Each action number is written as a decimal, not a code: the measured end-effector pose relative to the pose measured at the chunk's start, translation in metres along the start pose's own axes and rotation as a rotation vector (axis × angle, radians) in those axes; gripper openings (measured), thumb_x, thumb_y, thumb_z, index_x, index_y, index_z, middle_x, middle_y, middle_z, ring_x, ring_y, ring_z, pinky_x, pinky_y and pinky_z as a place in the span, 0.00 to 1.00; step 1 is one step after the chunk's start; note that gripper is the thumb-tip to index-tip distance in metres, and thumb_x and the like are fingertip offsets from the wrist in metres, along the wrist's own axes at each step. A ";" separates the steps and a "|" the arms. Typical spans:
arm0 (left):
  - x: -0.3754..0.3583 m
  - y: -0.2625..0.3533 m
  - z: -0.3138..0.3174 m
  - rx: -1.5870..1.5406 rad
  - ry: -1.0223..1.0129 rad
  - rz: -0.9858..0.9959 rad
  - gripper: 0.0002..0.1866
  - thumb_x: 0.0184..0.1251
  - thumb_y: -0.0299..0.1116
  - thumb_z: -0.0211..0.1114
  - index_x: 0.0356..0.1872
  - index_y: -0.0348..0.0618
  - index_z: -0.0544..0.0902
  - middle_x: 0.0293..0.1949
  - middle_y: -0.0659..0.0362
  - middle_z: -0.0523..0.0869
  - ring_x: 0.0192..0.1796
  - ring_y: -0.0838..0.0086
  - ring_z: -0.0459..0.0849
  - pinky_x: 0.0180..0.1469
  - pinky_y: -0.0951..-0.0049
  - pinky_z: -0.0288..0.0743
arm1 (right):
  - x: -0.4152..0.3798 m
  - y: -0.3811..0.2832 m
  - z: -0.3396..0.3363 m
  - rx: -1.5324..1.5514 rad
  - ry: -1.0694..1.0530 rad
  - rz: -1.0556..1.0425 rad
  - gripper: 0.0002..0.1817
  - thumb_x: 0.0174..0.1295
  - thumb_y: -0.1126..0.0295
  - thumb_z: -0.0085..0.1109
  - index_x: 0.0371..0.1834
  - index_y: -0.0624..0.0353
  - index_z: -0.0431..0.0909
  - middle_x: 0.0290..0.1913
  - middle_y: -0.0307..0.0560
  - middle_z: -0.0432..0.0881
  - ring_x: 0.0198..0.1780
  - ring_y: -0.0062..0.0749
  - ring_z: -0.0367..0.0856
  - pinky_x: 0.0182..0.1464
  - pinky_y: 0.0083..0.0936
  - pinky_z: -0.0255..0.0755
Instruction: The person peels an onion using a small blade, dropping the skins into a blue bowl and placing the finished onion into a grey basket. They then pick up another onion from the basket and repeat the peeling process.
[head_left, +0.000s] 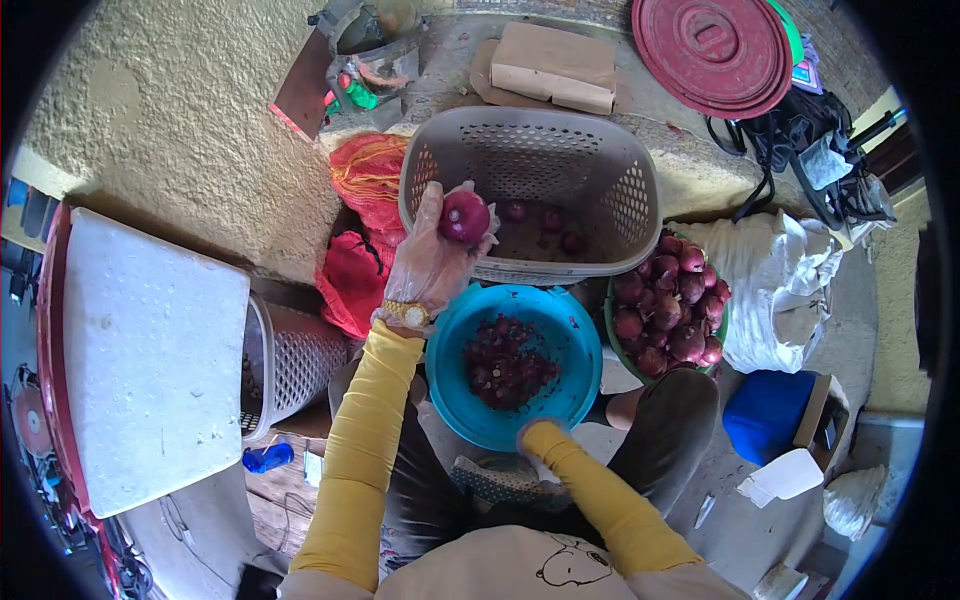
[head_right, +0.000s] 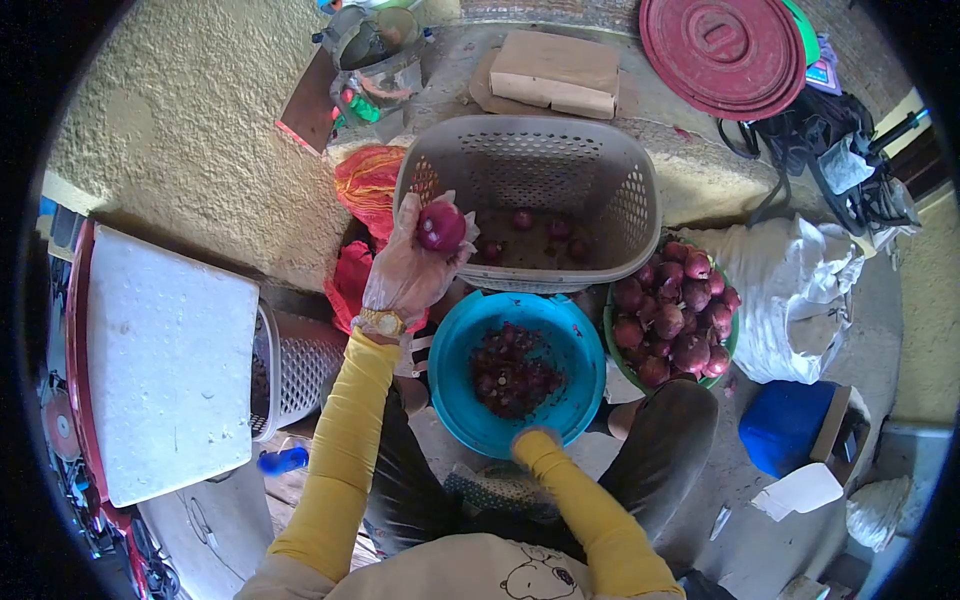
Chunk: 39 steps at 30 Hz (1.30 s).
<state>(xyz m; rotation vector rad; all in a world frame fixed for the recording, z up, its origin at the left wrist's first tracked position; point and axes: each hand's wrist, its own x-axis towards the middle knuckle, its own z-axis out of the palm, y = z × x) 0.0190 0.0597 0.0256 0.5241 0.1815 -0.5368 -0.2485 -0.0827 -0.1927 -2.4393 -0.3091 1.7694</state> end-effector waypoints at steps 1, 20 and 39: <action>0.001 0.001 -0.003 0.001 -0.003 -0.002 0.31 0.78 0.59 0.63 0.63 0.41 0.77 0.54 0.49 0.84 0.53 0.59 0.87 0.48 0.62 0.87 | -0.001 0.003 -0.011 0.051 0.126 -0.004 0.20 0.61 0.64 0.62 0.54 0.55 0.91 0.56 0.57 0.90 0.59 0.52 0.89 0.60 0.47 0.82; -0.002 -0.001 0.008 0.275 -0.043 -0.084 0.23 0.82 0.53 0.61 0.62 0.44 0.79 0.57 0.53 0.85 0.58 0.62 0.86 0.56 0.60 0.84 | -0.212 0.043 -0.272 0.413 0.696 -0.456 0.34 0.65 0.39 0.70 0.48 0.67 0.84 0.43 0.60 0.89 0.47 0.52 0.88 0.54 0.41 0.79; 0.002 -0.018 0.015 0.197 -0.132 -0.028 0.36 0.83 0.63 0.51 0.73 0.41 0.71 0.60 0.48 0.81 0.60 0.58 0.82 0.64 0.57 0.78 | -0.167 0.054 -0.265 0.828 1.187 -0.568 0.29 0.62 0.50 0.79 0.51 0.65 0.82 0.38 0.49 0.87 0.39 0.31 0.83 0.48 0.33 0.78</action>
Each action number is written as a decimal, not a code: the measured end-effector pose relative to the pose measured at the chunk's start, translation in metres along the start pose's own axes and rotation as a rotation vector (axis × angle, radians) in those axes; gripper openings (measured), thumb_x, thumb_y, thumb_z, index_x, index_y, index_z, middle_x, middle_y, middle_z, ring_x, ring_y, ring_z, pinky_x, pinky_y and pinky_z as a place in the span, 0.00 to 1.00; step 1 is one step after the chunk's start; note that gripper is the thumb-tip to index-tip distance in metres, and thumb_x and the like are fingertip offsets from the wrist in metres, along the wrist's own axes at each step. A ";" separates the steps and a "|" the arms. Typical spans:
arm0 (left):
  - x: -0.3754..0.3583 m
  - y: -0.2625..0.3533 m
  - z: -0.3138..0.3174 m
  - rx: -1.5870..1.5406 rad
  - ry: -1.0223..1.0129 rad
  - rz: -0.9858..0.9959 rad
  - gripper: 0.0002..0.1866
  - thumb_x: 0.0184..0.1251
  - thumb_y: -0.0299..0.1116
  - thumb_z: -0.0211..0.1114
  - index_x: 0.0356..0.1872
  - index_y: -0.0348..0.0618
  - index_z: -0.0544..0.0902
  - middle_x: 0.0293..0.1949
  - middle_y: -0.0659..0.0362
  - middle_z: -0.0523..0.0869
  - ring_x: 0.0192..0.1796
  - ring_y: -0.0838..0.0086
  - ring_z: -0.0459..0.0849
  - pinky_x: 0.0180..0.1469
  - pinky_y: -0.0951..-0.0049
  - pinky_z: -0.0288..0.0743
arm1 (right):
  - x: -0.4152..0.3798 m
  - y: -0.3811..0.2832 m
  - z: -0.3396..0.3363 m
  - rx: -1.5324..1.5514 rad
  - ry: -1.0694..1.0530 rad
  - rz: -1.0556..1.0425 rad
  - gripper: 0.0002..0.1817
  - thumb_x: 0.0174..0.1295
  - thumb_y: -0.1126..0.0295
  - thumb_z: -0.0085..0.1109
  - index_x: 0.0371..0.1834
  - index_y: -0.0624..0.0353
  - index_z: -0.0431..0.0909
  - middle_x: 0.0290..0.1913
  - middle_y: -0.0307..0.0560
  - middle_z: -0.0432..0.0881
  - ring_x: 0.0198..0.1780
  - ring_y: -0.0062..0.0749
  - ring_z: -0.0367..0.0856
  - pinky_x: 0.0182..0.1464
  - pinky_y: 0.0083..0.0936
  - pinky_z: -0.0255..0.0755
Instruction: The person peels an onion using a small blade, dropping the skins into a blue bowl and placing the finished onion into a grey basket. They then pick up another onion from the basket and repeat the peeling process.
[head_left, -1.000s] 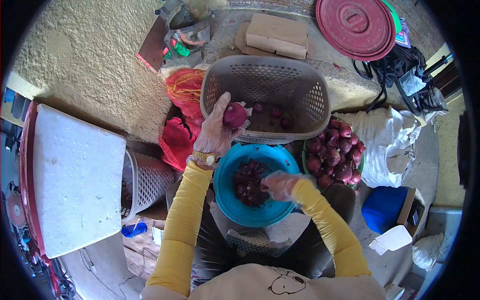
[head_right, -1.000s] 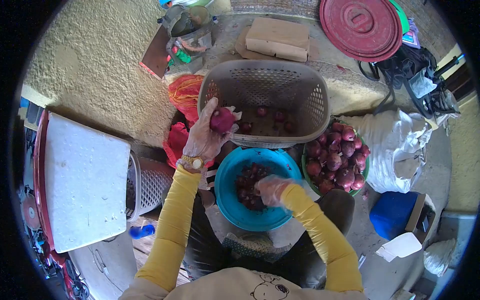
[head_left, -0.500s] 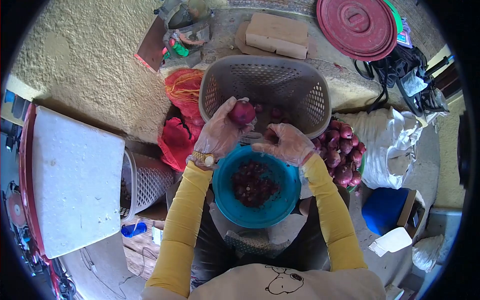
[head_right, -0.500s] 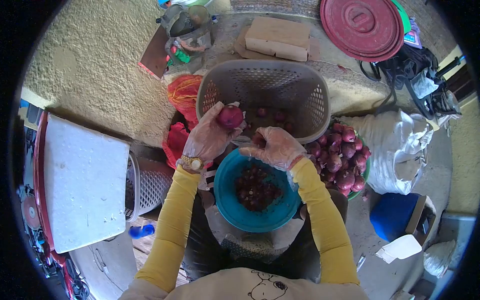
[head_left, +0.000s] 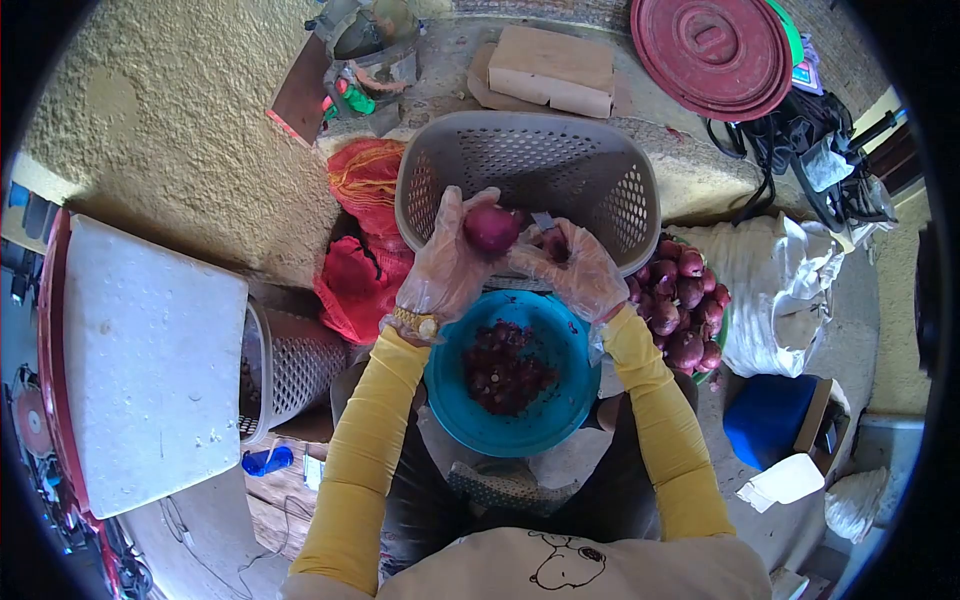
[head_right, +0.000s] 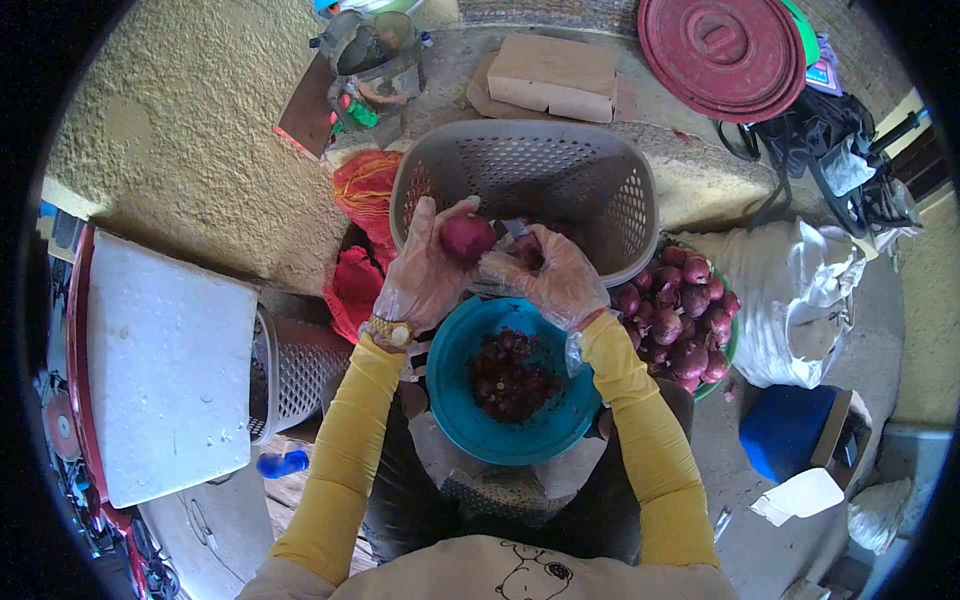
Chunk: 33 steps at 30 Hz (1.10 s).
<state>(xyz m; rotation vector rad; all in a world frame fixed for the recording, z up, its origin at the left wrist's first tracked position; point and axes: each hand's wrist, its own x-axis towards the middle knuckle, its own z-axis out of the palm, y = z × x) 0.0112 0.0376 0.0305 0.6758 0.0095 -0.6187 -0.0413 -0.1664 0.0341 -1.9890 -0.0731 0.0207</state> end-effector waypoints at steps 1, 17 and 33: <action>0.001 -0.003 0.000 0.000 0.000 0.000 0.36 0.83 0.63 0.51 0.73 0.41 0.71 0.60 0.48 0.81 0.60 0.58 0.82 0.64 0.57 0.78 | 0.000 0.000 0.002 0.050 0.019 -0.018 0.29 0.62 0.50 0.79 0.51 0.64 0.82 0.37 0.47 0.86 0.38 0.30 0.81 0.47 0.33 0.78; 0.000 -0.003 -0.001 0.034 -0.175 0.217 0.38 0.73 0.32 0.66 0.82 0.39 0.62 0.77 0.47 0.69 0.80 0.60 0.66 0.82 0.57 0.60 | 0.011 0.023 0.013 0.071 0.038 0.033 0.28 0.65 0.56 0.76 0.64 0.56 0.81 0.44 0.47 0.85 0.43 0.34 0.81 0.51 0.33 0.77; -0.008 0.002 0.014 0.225 -0.141 0.195 0.40 0.63 0.15 0.70 0.78 0.38 0.67 0.73 0.56 0.72 0.73 0.68 0.74 0.78 0.66 0.67 | 0.017 0.029 0.024 0.271 0.095 -0.034 0.21 0.67 0.64 0.76 0.59 0.58 0.82 0.41 0.40 0.80 0.42 0.27 0.74 0.48 0.29 0.73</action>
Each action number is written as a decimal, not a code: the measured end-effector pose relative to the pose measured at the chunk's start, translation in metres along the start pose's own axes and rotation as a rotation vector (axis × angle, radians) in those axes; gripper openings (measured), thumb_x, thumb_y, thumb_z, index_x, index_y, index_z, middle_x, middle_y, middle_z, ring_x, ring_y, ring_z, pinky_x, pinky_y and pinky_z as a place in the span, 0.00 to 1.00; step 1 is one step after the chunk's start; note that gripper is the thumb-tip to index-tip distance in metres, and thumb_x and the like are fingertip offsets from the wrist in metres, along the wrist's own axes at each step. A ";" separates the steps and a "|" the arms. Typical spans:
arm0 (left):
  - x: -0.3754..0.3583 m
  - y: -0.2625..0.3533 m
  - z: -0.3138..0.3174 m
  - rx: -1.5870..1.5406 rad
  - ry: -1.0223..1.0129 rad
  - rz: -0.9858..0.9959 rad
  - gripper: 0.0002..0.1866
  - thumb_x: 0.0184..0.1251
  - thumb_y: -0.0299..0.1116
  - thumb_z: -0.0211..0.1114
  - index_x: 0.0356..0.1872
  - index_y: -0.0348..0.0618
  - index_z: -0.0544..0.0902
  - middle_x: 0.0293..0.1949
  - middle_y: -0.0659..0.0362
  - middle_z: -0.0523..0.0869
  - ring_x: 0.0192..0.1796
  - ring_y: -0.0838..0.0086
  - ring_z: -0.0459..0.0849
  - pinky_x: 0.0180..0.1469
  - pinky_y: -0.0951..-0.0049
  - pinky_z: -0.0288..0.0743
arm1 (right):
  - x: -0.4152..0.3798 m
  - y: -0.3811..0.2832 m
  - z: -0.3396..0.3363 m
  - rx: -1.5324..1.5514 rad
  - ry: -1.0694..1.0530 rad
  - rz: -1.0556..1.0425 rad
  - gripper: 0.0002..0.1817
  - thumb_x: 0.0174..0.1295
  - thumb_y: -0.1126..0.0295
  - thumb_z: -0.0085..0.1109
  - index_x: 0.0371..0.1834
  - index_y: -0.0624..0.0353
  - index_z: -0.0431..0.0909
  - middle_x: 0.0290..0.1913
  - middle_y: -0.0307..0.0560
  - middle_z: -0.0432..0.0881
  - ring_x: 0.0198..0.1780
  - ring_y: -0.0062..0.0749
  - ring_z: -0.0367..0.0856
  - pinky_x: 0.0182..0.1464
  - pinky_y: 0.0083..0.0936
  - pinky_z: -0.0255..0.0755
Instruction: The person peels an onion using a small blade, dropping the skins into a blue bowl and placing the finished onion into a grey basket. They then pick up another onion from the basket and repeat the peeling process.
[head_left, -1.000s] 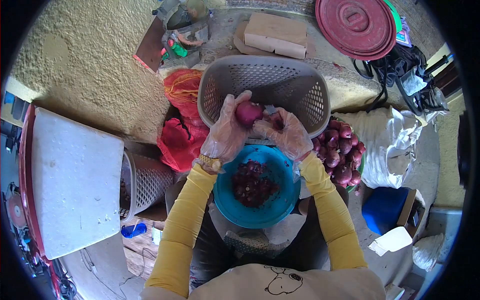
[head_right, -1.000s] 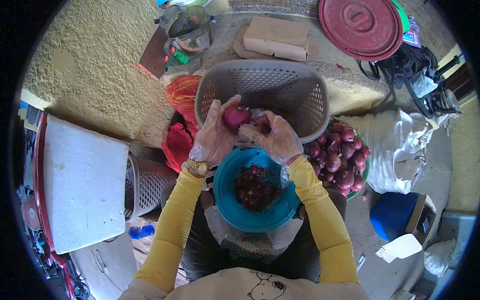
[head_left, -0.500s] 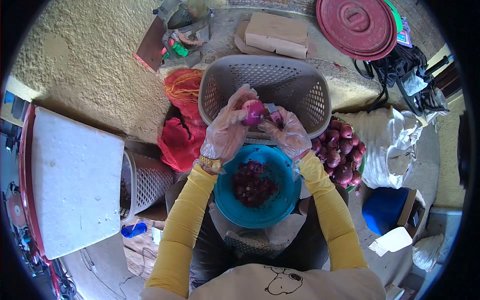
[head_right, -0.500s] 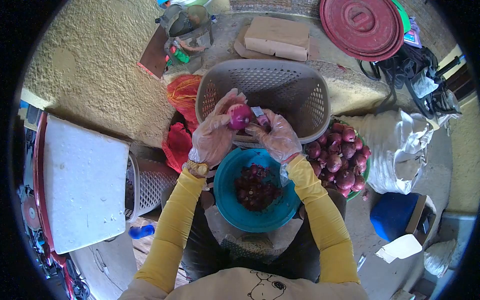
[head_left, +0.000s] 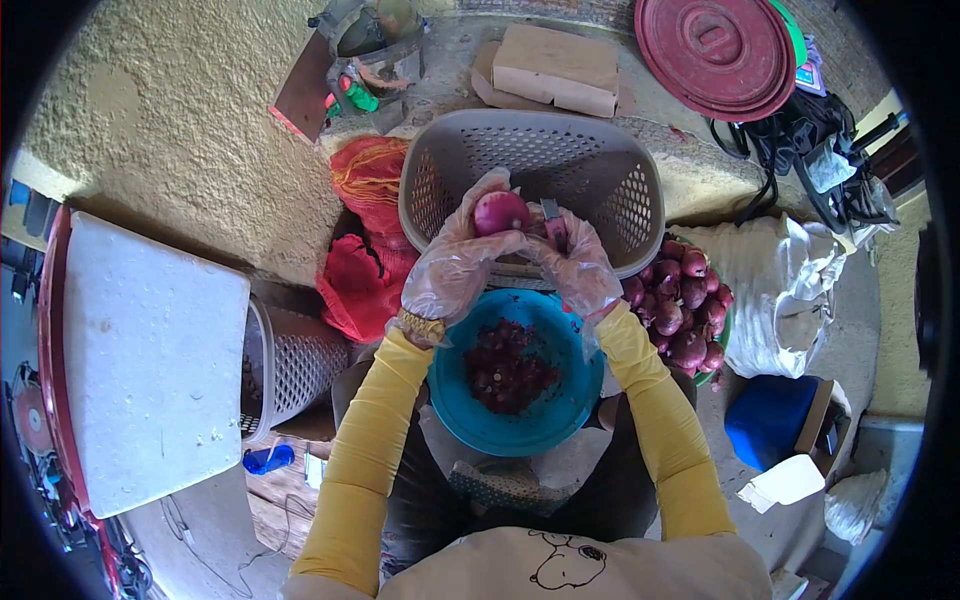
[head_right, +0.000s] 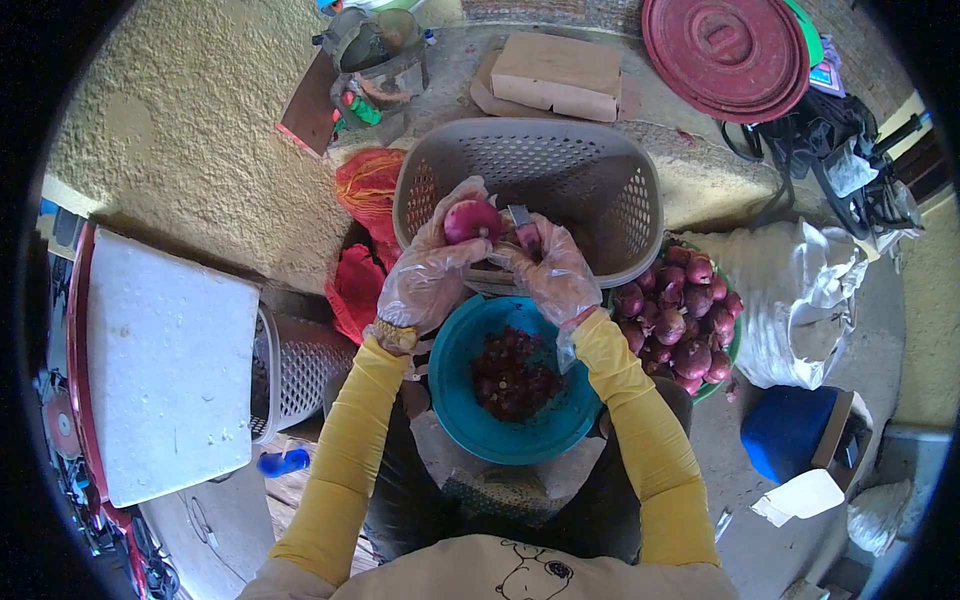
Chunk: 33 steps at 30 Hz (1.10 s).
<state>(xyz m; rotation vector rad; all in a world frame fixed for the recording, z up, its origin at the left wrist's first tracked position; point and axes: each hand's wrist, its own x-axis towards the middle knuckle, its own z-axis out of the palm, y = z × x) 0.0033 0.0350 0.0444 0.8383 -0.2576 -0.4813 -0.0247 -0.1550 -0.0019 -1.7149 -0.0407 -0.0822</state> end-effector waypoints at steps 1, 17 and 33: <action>0.000 -0.001 -0.002 0.000 0.001 0.000 0.40 0.63 0.15 0.70 0.78 0.38 0.67 0.73 0.56 0.72 0.73 0.68 0.74 0.78 0.66 0.67 | 0.001 0.001 0.001 0.044 -0.002 -0.042 0.20 0.67 0.65 0.76 0.59 0.57 0.82 0.40 0.37 0.79 0.41 0.25 0.73 0.48 0.27 0.73; 0.001 0.004 -0.014 -0.070 0.074 -0.017 0.32 0.75 0.27 0.68 0.77 0.43 0.68 0.69 0.51 0.75 0.70 0.59 0.78 0.75 0.54 0.73 | -0.003 -0.036 -0.005 0.190 -0.090 0.062 0.18 0.71 0.65 0.72 0.59 0.61 0.82 0.40 0.34 0.81 0.40 0.19 0.76 0.45 0.22 0.75; 0.006 0.005 -0.016 -0.246 0.159 0.050 0.30 0.80 0.49 0.65 0.72 0.40 0.72 0.58 0.49 0.83 0.58 0.58 0.85 0.60 0.51 0.84 | -0.004 -0.011 -0.005 0.439 -0.179 0.375 0.18 0.82 0.56 0.56 0.65 0.53 0.75 0.41 0.34 0.79 0.34 0.16 0.74 0.33 0.15 0.69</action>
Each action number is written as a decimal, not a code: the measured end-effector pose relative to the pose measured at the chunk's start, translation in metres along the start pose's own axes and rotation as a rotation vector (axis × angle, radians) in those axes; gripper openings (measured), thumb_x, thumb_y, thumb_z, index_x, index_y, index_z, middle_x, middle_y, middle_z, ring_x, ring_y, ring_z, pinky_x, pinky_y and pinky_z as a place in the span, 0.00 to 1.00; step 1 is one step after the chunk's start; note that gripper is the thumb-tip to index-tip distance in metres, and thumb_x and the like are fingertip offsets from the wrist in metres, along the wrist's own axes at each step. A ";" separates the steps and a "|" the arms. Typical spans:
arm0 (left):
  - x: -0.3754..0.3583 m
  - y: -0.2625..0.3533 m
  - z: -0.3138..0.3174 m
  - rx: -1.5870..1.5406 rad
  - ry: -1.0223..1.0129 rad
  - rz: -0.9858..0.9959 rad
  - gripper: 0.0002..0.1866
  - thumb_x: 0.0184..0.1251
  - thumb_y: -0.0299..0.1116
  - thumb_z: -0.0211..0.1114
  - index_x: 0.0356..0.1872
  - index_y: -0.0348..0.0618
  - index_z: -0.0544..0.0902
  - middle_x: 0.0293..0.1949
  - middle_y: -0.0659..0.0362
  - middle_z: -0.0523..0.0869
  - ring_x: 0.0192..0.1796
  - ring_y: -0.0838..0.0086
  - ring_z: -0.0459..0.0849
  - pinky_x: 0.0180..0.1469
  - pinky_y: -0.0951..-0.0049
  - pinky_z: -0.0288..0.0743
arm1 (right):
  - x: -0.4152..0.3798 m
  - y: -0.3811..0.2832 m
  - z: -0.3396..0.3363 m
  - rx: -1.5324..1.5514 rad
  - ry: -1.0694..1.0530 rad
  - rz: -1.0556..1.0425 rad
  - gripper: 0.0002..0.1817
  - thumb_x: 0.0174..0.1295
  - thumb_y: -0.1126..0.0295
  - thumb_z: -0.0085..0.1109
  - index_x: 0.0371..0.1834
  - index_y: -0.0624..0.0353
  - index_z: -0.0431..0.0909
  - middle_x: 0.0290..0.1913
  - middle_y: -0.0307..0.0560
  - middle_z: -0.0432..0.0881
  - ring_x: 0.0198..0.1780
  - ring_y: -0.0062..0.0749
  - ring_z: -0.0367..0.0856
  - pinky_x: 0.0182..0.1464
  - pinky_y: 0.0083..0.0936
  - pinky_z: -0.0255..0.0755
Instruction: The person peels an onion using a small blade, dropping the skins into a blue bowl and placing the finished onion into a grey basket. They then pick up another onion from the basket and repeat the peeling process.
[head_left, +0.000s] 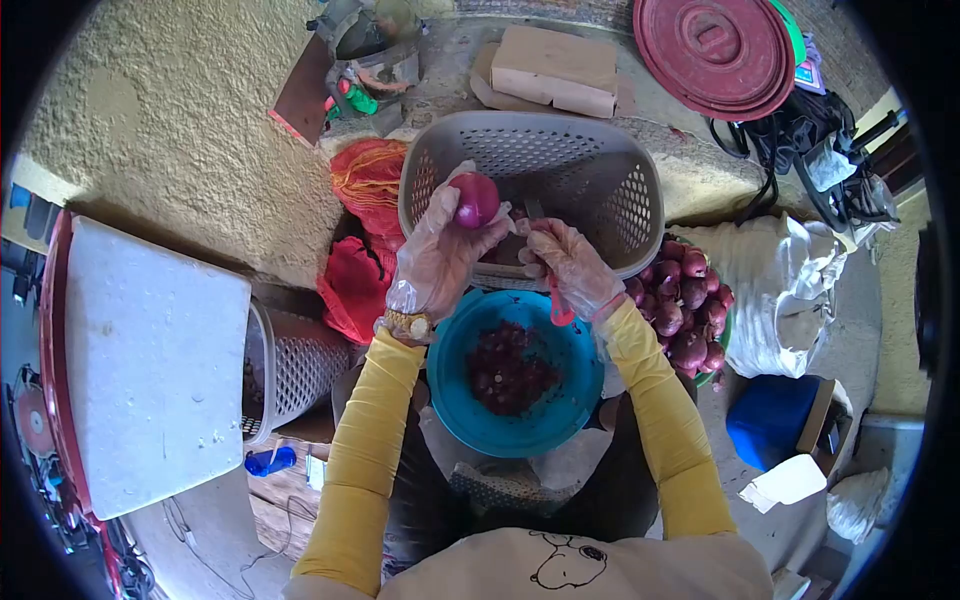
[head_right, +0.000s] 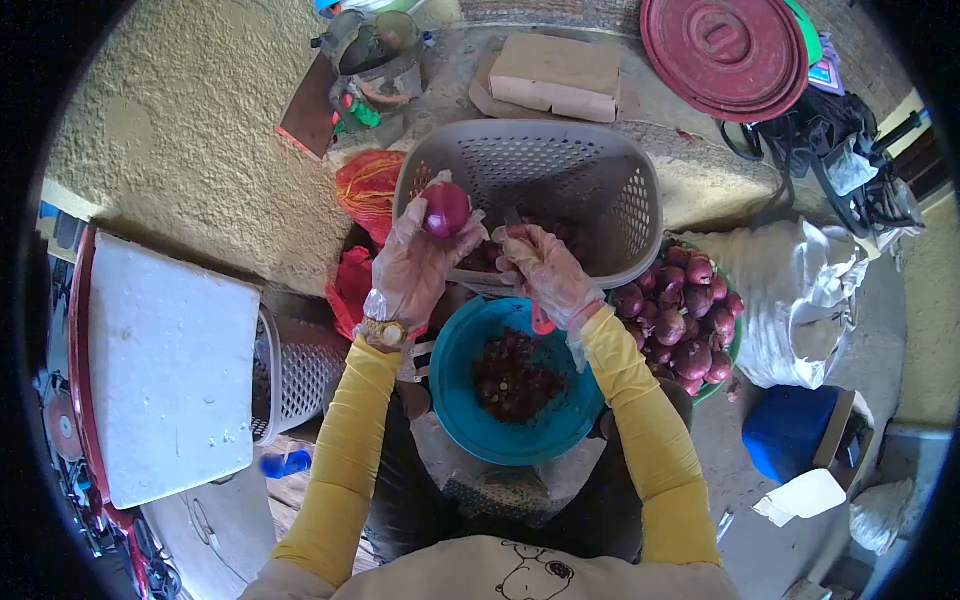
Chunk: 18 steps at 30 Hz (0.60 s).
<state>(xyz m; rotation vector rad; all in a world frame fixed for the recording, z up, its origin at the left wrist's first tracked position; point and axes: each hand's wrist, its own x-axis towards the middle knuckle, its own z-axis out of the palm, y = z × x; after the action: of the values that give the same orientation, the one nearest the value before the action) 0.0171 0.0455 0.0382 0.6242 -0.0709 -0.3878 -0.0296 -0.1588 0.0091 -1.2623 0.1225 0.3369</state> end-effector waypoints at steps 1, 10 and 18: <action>-0.001 0.002 0.003 0.001 0.000 0.001 0.30 0.80 0.49 0.65 0.72 0.40 0.72 0.58 0.49 0.83 0.58 0.58 0.85 0.60 0.51 0.84 | 0.001 0.001 0.000 0.048 -0.030 0.000 0.18 0.82 0.56 0.56 0.65 0.54 0.75 0.40 0.34 0.79 0.34 0.16 0.74 0.32 0.15 0.70; -0.003 0.013 0.001 -0.131 0.021 -0.128 0.36 0.83 0.61 0.50 0.65 0.31 0.77 0.41 0.54 0.80 0.36 0.70 0.74 0.36 0.72 0.72 | -0.003 0.001 0.000 0.130 -0.044 0.026 0.16 0.83 0.58 0.55 0.65 0.53 0.75 0.34 0.31 0.73 0.32 0.15 0.72 0.30 0.16 0.69; -0.010 0.013 0.000 -0.114 -0.112 -0.134 0.37 0.81 0.64 0.51 0.55 0.31 0.81 0.28 0.58 0.78 0.29 0.72 0.70 0.31 0.72 0.68 | 0.000 0.002 -0.002 0.091 -0.042 0.040 0.15 0.83 0.57 0.55 0.63 0.52 0.75 0.33 0.31 0.72 0.31 0.15 0.68 0.30 0.15 0.66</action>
<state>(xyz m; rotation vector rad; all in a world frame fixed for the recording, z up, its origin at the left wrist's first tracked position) 0.0127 0.0590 0.0463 0.4953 -0.1129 -0.5526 -0.0303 -0.1603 0.0073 -1.1631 0.1255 0.3878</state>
